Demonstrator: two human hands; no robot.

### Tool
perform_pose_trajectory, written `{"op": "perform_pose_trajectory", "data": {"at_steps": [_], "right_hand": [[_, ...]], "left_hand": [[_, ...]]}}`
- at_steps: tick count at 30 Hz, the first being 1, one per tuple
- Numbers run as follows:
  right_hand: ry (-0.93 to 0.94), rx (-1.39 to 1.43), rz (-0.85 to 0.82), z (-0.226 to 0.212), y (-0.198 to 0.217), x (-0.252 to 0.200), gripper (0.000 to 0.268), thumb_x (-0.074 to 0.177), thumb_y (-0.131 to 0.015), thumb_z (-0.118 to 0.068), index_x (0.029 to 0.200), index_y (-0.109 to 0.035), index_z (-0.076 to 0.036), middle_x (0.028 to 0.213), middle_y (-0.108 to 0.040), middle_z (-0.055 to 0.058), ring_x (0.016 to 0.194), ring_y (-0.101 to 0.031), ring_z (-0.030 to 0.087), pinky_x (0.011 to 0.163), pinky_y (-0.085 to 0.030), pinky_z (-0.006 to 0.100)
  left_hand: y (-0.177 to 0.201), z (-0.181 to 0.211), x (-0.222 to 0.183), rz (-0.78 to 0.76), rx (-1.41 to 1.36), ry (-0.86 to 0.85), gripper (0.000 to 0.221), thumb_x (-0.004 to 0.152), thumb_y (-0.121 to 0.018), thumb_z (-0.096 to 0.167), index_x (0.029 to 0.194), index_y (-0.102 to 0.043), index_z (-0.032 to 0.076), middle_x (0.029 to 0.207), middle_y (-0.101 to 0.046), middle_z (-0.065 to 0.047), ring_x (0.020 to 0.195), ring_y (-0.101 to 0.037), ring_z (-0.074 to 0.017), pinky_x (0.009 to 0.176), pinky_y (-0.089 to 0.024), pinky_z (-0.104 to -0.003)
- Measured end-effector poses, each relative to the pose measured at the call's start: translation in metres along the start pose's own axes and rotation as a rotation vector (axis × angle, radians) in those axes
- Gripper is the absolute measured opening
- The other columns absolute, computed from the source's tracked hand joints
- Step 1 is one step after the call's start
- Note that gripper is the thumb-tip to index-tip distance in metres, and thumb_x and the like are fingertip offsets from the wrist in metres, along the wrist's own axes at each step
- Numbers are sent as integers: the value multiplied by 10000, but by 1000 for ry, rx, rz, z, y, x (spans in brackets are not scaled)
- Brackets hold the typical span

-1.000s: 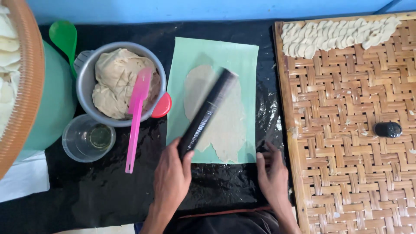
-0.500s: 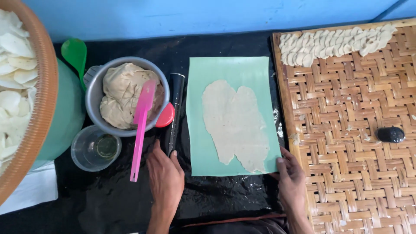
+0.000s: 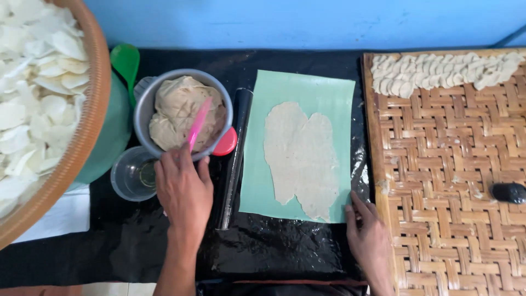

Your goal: Flattening dough with a rolling pin and cutting out circular chips using a circular cutter.

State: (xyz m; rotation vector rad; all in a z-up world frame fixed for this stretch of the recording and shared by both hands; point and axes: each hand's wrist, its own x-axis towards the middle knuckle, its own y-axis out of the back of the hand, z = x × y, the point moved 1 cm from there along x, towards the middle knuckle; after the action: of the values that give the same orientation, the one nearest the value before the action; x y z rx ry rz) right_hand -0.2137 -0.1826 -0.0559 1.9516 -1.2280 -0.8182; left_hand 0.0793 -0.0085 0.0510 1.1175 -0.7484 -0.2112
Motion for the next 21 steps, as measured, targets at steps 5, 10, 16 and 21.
{"op": "perform_pose_trajectory", "data": {"at_steps": [5,10,16,21], "right_hand": [[300,35,166,-33,2,4,424,974,-655,-228,1356,-654,-44,1217,-638,223,1019,-684,363,831,-569,439],[433,191,84,-107,-7,4,437,941,-678,-218,1334,-642,-32,1313,-601,227,1067,-677,349,854,-587,410],[643,389,-64,-190,-43,20,464,942,-699,-224,1349,-617,-17,1268,-646,204,1021,-714,330,823,-607,401],[631,347,-164,-235,-85,43,720,936,-695,-334,1444,-448,111,1172,-651,256,925,-725,364,786,-583,450]], "left_hand": [[-19,-35,11,-37,-124,43,193,963,-648,101,1118,-649,-14,1061,-649,-238,976,-660,-443,838,-526,-516],[-2,-44,28,-72,-52,100,165,953,-608,52,1069,-556,-53,979,-670,-303,827,-672,-500,712,-517,-577],[6,-56,53,-271,71,249,276,1023,-536,213,1088,-556,-55,844,-708,-326,833,-696,-514,767,-527,-598],[11,-56,73,-443,90,368,425,1003,-498,327,964,-774,6,985,-724,-299,957,-696,-489,860,-543,-564]]}}
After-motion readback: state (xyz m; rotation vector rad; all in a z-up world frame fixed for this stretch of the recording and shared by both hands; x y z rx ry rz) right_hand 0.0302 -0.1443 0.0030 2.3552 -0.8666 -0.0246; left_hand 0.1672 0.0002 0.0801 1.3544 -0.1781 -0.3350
